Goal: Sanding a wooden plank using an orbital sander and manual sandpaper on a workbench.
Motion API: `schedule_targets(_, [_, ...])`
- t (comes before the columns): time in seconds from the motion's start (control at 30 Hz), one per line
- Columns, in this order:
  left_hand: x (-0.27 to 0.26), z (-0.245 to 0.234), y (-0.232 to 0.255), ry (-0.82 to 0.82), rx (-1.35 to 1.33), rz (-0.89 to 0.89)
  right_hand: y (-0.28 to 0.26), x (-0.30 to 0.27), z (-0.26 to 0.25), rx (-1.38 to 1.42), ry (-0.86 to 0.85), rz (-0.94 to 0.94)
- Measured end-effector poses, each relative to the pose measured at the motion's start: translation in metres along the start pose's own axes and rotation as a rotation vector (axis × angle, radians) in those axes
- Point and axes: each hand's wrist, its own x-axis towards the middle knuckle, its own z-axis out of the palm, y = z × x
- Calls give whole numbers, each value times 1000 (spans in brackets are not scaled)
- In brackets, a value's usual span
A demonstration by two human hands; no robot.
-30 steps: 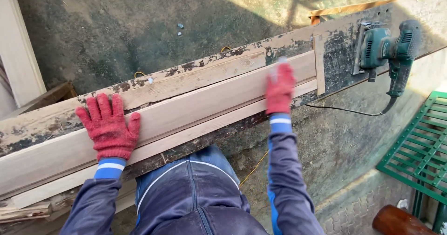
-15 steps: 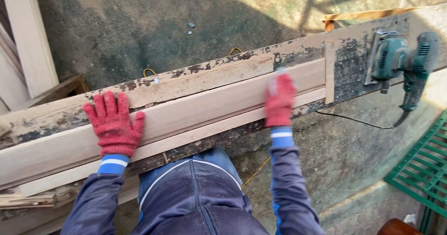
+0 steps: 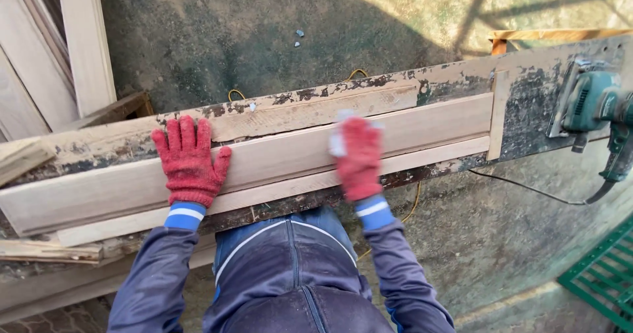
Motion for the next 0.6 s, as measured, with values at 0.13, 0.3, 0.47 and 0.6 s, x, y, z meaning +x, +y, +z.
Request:
schedule_targets(0.13, [2,1,-4,38,-34,15,65,-32,16,-790,-62,565])
schedule_targets(0.3, [0,-3,1,62,-41,58,-45,-49,76,68,-128,249])
schedule_targets(0.47, [5,-18,6,-26,-169,71,57,-67,-12,-358,-182,272])
schedule_targets(0.6, [6,-16,4,-40,-171,78,172,-92,-63,-737,-294,619])
